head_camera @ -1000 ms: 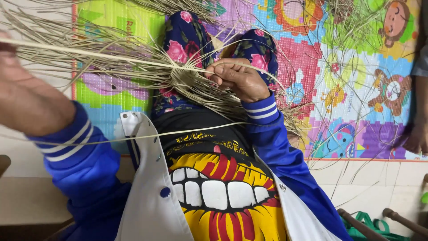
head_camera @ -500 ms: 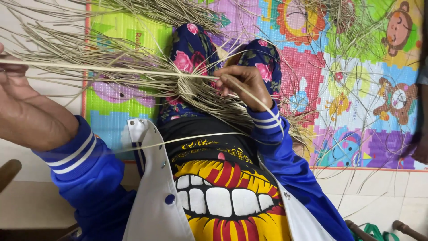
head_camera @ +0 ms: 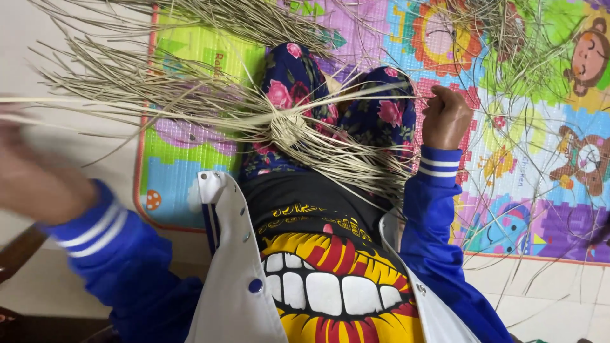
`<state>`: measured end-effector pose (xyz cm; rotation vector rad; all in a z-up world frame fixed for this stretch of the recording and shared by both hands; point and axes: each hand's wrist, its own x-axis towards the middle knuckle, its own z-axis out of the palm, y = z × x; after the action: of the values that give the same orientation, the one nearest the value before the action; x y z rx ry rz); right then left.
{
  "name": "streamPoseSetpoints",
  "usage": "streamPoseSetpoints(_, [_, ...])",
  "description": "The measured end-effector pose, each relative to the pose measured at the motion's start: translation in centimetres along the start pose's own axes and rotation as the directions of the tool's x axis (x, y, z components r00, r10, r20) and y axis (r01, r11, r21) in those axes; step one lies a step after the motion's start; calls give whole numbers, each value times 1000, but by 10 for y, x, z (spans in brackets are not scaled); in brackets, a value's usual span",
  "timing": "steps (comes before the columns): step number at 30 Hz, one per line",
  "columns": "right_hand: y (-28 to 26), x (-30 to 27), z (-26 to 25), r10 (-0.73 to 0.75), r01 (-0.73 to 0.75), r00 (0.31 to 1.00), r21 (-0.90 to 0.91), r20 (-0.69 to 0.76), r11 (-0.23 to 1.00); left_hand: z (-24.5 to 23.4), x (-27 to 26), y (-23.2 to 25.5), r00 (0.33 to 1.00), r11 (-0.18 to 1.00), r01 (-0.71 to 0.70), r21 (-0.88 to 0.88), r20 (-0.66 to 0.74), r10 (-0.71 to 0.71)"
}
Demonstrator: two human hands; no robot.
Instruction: Weaving and braiding long straw fibers together to create a bundle or mat while sitting on the floor.
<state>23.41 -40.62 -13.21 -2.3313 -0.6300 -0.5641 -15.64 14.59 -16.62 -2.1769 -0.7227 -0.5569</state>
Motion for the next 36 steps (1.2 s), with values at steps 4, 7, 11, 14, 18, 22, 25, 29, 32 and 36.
streamPoseSetpoints(4, [-77,7,1,-258,257,966,-196,22,946,-111,79,122,946,234,135,-963,55,-319])
streamPoseSetpoints(7, [-188,-8,-8,-381,375,924,269,-30,887,-171,93,182,955,-139,258,-956,273,-112])
streamPoseSetpoints(11, [-244,-46,-7,-253,-151,860,695,443,703,-216,111,195,975,-352,220,-910,216,52])
streamPoseSetpoints(14, [-246,-43,-6,-93,-359,811,617,577,700,-227,117,189,979,-320,194,-927,165,116])
streamPoseSetpoints(18, [-231,-33,0,-78,-310,847,608,526,731,-236,112,186,978,-272,149,-951,100,185])
streamPoseSetpoints(22, [-232,-36,6,48,-502,833,715,552,486,-230,110,193,989,-109,-7,-994,-23,144])
streamPoseSetpoints(25, [-236,-36,14,133,-534,840,755,527,380,-233,109,197,989,13,-107,-994,-105,103])
streamPoseSetpoints(29, [-232,-40,24,171,-487,872,768,459,417,-232,105,195,985,40,-141,-989,-136,108])
streamPoseSetpoints(32, [-237,-41,26,196,-480,877,773,439,414,-242,110,188,978,-148,-4,-989,-34,205])
streamPoseSetpoints(36, [-237,-30,17,141,-442,895,800,423,405,-218,109,183,931,-441,283,-851,133,341])
